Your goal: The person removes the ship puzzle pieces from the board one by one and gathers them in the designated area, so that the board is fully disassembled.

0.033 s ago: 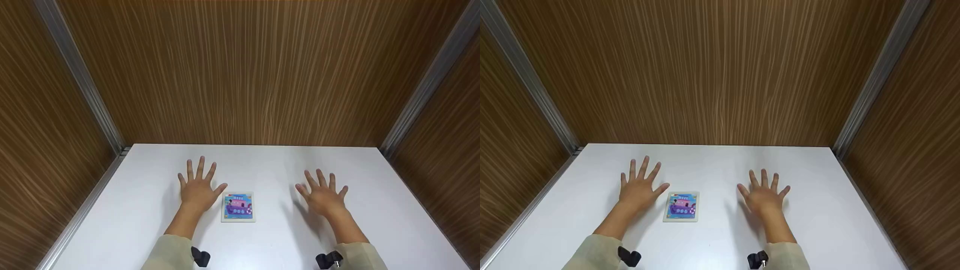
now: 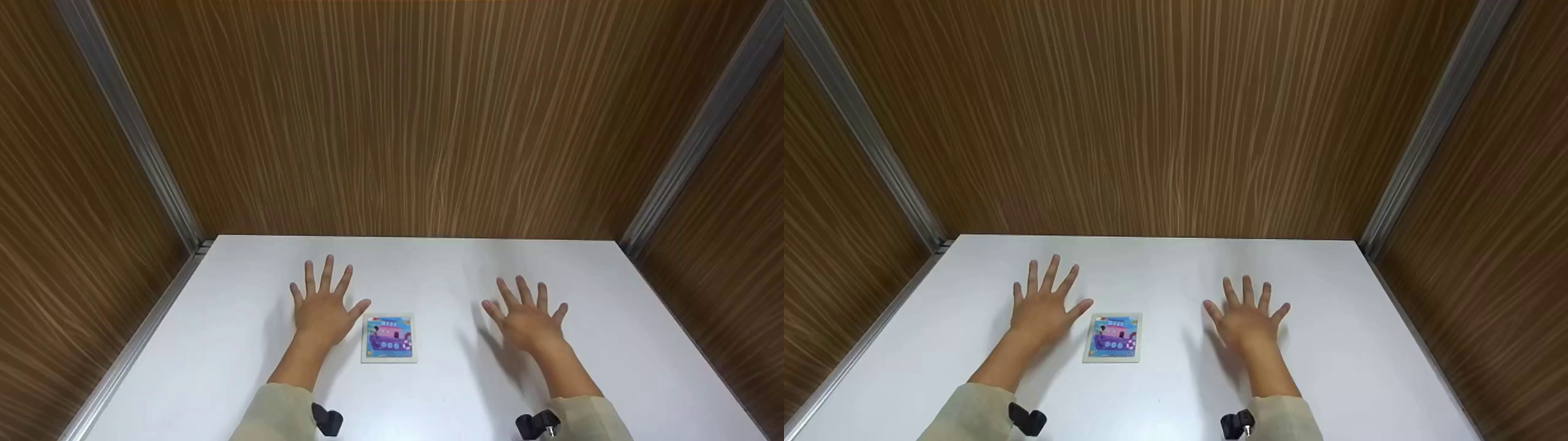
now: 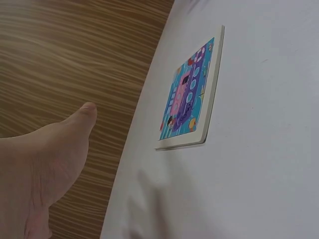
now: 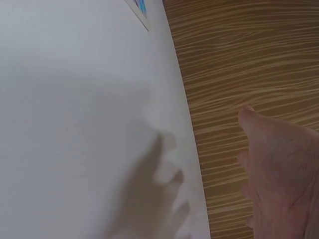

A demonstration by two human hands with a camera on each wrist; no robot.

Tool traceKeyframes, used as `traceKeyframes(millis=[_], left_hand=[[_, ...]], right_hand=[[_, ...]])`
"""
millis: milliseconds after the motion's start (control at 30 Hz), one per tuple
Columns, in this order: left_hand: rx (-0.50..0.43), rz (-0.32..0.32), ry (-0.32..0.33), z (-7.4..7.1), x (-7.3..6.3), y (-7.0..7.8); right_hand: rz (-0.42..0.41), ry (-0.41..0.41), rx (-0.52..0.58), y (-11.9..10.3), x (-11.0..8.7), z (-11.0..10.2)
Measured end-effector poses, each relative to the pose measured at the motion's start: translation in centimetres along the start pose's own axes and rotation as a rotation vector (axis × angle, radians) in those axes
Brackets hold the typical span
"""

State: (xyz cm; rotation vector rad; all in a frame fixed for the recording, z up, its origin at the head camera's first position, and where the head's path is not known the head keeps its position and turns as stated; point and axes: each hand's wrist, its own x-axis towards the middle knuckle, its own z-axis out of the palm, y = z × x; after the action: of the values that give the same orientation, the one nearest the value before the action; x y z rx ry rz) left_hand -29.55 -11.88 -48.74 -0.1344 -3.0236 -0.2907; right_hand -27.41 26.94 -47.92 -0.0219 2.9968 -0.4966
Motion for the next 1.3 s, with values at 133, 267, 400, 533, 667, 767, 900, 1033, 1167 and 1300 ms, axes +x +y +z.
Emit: traceKeyframes(millis=[133, 267, 400, 533, 667, 767, 900, 1033, 1167, 1300], left_hand=[[0.001, 0.004, 0.004, 0.0, 0.1, 0.0], [0.005, 0.007, 0.013, 0.1, 0.1, -0.2], [0.011, 0.010, 0.043, 0.2, -0.2, -0.7], [0.005, 0.016, 0.053, 0.7, -0.7, -1.0], [-0.007, 0.021, 0.062, 1.5, -1.3, -1.0], [-0.031, 0.030, 0.063, 2.2, -1.9, -0.7], [-0.088, 0.066, 0.023, 3.1, -2.7, 0.0], [-0.115, 0.109, -0.034, 3.7, -3.2, 0.7], [-0.107, 0.141, -0.054, 4.2, -3.5, 1.4], [-0.124, 0.181, -0.057, 4.8, -3.5, 2.0]], right_hand=[[0.007, 0.001, 0.003, -0.1, -0.1, -0.1], [0.002, 0.019, -0.015, -0.4, -0.2, -0.3], [-0.027, 0.038, -0.028, -1.0, -0.2, -0.4], [-0.049, 0.046, -0.026, -1.3, -0.2, -0.5], [-0.066, 0.049, -0.022, -1.5, -0.2, -0.5], [-0.079, 0.048, -0.015, -1.7, -0.2, -0.4], [-0.095, 0.032, 0.009, -2.0, -0.3, -0.1], [-0.110, 0.020, 0.027, -2.2, -0.5, 0.5], [-0.127, 0.026, 0.033, -2.6, -0.7, 1.5], [-0.139, 0.031, 0.054, -3.3, -0.8, 2.7]])
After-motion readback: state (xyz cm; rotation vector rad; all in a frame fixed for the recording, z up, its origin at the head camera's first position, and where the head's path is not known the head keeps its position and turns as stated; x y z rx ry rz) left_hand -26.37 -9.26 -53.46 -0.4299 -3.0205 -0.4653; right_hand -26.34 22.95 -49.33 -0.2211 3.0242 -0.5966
